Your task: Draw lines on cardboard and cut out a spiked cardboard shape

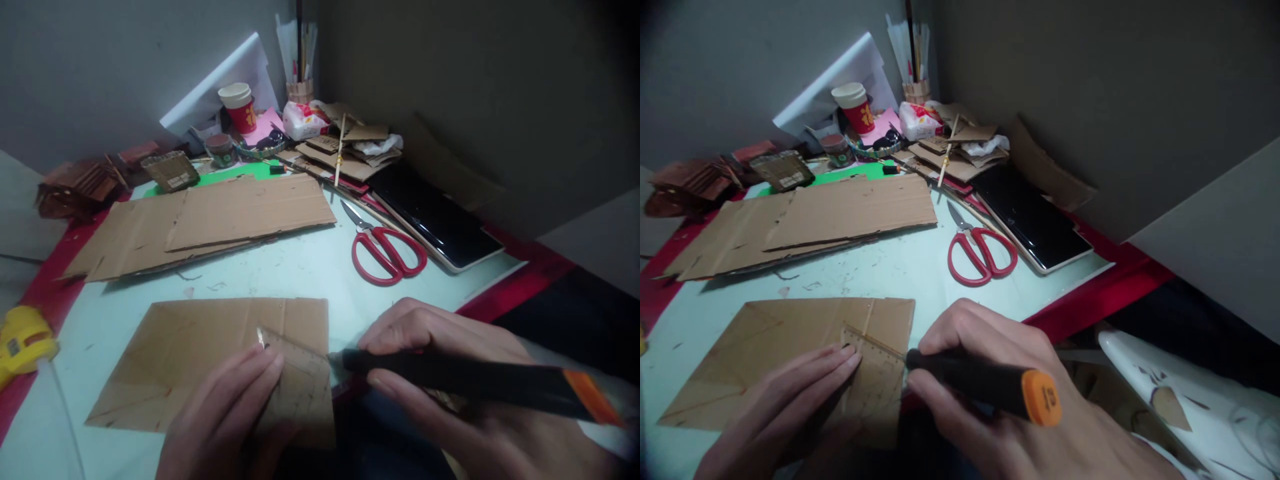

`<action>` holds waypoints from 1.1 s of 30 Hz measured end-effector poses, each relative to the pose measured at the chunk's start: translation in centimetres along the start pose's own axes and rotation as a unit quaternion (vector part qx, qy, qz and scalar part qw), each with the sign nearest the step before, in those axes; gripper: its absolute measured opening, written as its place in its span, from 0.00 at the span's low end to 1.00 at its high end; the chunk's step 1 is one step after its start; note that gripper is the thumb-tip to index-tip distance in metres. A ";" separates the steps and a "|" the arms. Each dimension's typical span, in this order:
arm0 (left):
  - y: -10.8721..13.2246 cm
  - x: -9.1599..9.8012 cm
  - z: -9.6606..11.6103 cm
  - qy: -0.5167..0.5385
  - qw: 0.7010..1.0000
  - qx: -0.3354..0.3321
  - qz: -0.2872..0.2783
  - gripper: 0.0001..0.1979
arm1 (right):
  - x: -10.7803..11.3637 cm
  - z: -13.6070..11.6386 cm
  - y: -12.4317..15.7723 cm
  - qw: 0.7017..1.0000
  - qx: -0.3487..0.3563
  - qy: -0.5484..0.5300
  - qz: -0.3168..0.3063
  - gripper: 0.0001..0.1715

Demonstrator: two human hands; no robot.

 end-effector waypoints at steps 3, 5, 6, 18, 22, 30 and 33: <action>-0.1 0.1 -0.1 -0.004 1.000 0.007 0.006 0.18 | -0.2 0.8 0.6 0.997 -0.054 -0.044 -0.034 0.02; -0.1 0.0 0.0 -0.002 1.000 0.017 0.011 0.17 | 0.2 0.8 1.0 0.997 -0.050 -0.056 -0.018 0.04; 0.0 0.0 0.0 -0.001 1.000 0.020 0.012 0.17 | 0.4 0.8 1.2 0.997 -0.041 -0.059 -0.006 0.05; 0.6 0.2 0.6 -0.031 0.999 -0.001 0.025 0.22 | -2.8 0.7 3.1 0.967 0.225 0.113 -0.035 0.17; 0.5 0.3 1.0 -0.036 0.999 0.017 0.034 0.20 | -4.0 1.3 3.7 0.944 0.288 0.161 -0.022 0.19; 4.6 1.2 -0.6 -0.123 0.992 -0.011 0.032 0.21 | -1.8 1.9 4.5 0.953 0.259 0.158 -0.018 0.19; 5.5 1.7 -1.7 -0.068 0.994 0.070 0.046 0.19 | -1.2 2.3 4.3 0.955 0.256 0.147 -0.010 0.20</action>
Point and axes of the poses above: each hand's wrist, its own y-axis away from the middle knuckle, its own x-axis out of the back of the hand, z = x × y, the point moved 6 cm from there along -y, towards the middle knuckle, and after that the axes turned 11 degrees about -y, right-handed, at the moved point
